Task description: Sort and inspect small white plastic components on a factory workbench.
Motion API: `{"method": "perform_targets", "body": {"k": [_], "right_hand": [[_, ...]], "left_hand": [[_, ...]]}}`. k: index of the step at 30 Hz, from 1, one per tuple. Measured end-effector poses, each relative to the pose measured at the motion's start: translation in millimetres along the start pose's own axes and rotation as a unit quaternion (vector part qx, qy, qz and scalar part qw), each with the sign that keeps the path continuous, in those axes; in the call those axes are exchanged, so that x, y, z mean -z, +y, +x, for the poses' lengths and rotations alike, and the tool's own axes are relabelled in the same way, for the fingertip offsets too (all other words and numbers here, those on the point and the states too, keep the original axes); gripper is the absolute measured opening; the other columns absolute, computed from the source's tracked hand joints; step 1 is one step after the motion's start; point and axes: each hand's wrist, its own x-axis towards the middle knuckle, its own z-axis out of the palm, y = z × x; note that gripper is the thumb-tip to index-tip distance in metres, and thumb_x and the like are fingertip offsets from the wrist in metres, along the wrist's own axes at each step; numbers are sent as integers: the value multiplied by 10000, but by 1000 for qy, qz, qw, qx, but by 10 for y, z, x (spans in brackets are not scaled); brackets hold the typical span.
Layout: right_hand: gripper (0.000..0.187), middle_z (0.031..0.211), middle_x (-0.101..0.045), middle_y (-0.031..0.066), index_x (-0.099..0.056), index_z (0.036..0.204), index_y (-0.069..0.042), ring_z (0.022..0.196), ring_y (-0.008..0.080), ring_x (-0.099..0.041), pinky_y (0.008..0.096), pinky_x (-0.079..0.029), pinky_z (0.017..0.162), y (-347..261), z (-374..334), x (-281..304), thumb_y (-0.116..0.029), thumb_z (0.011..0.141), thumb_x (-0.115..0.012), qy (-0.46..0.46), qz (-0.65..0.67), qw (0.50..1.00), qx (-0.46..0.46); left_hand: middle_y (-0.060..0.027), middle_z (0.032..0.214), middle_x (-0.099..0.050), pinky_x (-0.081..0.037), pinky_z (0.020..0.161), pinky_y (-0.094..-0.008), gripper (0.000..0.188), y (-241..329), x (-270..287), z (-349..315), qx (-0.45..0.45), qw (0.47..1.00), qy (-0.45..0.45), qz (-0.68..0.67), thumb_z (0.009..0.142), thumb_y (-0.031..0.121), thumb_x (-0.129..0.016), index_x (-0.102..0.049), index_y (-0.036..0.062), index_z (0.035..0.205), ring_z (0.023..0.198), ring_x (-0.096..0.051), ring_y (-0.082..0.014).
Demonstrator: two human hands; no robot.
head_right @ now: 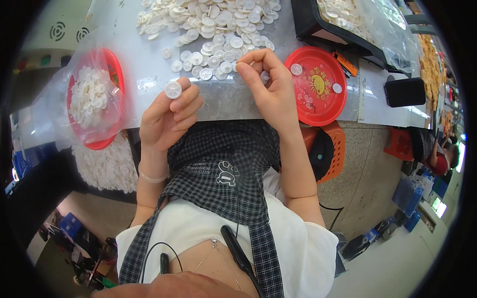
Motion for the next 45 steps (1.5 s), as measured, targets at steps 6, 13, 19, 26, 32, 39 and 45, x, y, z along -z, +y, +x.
{"method": "perform_targets", "body": {"k": [6,13,19,26,32,39,45], "right_hand": [[77,737,-469,-69,-623,961,-36,650,7,-397,172,-301,576,-80,-31,-24,-66,897,-655,9,-120,992,-29],[111,736,-510,-13,-695,907,-59,626,68,-466,214,-359,574,-109,36,51,-50,803,-733,93,-350,927,99],[162,792,-578,47,-722,911,-92,746,190,-583,317,-446,642,-54,60,-40,-78,753,-757,28,-371,916,148],[119,814,-586,48,-694,896,-64,761,193,-571,315,-446,658,61,79,-125,-69,782,-724,19,-378,907,185],[114,840,-553,-4,-620,996,-15,731,89,-494,229,-385,588,-32,-48,-157,-83,905,-623,15,-115,993,29],[225,883,-447,-8,-524,1094,-31,742,38,-371,144,-273,493,-52,-103,-118,-228,1009,-454,-116,387,883,-240],[247,880,-390,-8,-515,1108,-30,772,57,-366,138,-283,472,-20,-118,-141,-240,1019,-420,-116,490,817,-279]], "left_hand": [[-2,845,-395,-338,518,-164,140,-7,44,-14,-14,998,1,-55,1025,193,-407,-430,56,1006,693,-344,-73],[-76,923,-497,-360,532,-200,201,42,-113,27,-137,957,156,203,1010,205,-378,-490,44,1056,697,-425,-105],[-5,755,-475,-306,511,-199,178,151,98,8,-154,945,166,237,959,211,-518,-554,37,953,610,-399,-51],[46,570,-317,-262,472,-234,249,-30,-11,137,-172,612,265,725,751,61,-768,-694,67,989,500,-283,-52],[-4,561,-400,-343,464,-295,319,-107,-53,251,-173,489,282,807,709,196,-822,-696,78,977,476,-384,-116],[-5,576,-472,-369,462,-294,261,-115,-16,283,-165,463,282,824,729,211,-805,-689,96,932,475,-442,-119],[14,556,-414,-309,451,-267,195,-135,21,281,-196,476,275,812,758,159,-790,-687,85,906,477,-379,-80]]}}
